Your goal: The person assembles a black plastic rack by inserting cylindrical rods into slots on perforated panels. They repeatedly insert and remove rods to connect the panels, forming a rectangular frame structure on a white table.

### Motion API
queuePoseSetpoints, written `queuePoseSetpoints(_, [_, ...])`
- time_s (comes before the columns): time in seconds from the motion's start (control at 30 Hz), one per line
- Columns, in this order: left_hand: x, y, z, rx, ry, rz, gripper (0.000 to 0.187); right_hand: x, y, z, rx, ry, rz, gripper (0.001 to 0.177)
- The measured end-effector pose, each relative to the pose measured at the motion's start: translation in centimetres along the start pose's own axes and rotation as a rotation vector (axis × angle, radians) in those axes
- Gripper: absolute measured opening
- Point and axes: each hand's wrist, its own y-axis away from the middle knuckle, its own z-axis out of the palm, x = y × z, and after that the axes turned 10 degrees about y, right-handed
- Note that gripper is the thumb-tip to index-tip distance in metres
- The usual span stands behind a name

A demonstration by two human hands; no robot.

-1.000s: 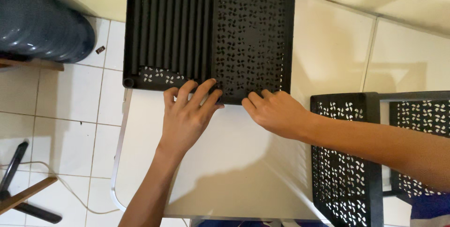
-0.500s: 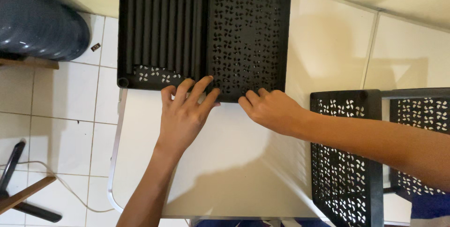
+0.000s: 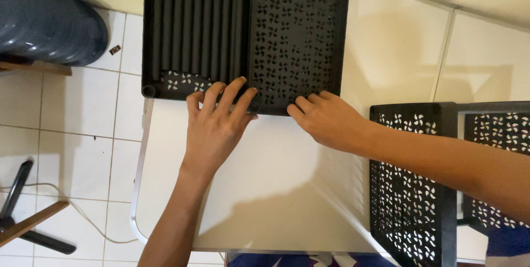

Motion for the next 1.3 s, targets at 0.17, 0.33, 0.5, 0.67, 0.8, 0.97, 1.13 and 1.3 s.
queuePoseSetpoints(0.17, [0.0,0.1,0.3,-0.005,-0.037,0.019,0.043,0.1,0.1,-0.2,-0.034,0.029,0.028,0.018])
queuePoseSetpoints(0.33, [0.2,0.2,0.5,-0.006,-0.046,0.012,0.039,0.2,0.9,-0.7,-0.075,0.195,0.030,0.016])
queuePoseSetpoints(0.5, [0.1,0.3,0.5,-0.003,-0.049,0.013,0.039,-0.1,1.1,-0.4,-0.080,0.220,0.024,0.015])
queuePoseSetpoints(0.67, [0.0,0.3,0.8,-0.011,-0.051,-0.001,0.040,-0.1,1.1,0.5,-0.075,0.203,0.023,0.013])
queuePoseSetpoints(0.8, [0.7,-0.1,0.1,-0.029,-0.047,-0.011,0.045,0.2,1.0,-0.8,-0.011,0.166,0.044,0.012])
queuePoseSetpoints(0.97, [3.1,-0.7,-2.5,-0.018,0.100,0.005,0.053,0.5,3.6,-4.8,0.047,0.052,0.101,0.024])
queuePoseSetpoints(1.13, [7.7,0.5,-6.5,-0.077,0.264,0.043,0.046,-1.5,8.5,-8.6,0.108,0.005,0.205,0.042])
queuePoseSetpoints(1.3, [13.8,2.4,-9.0,-0.137,0.350,0.128,0.037,-4.9,14.5,-10.4,0.114,-0.016,0.284,0.041])
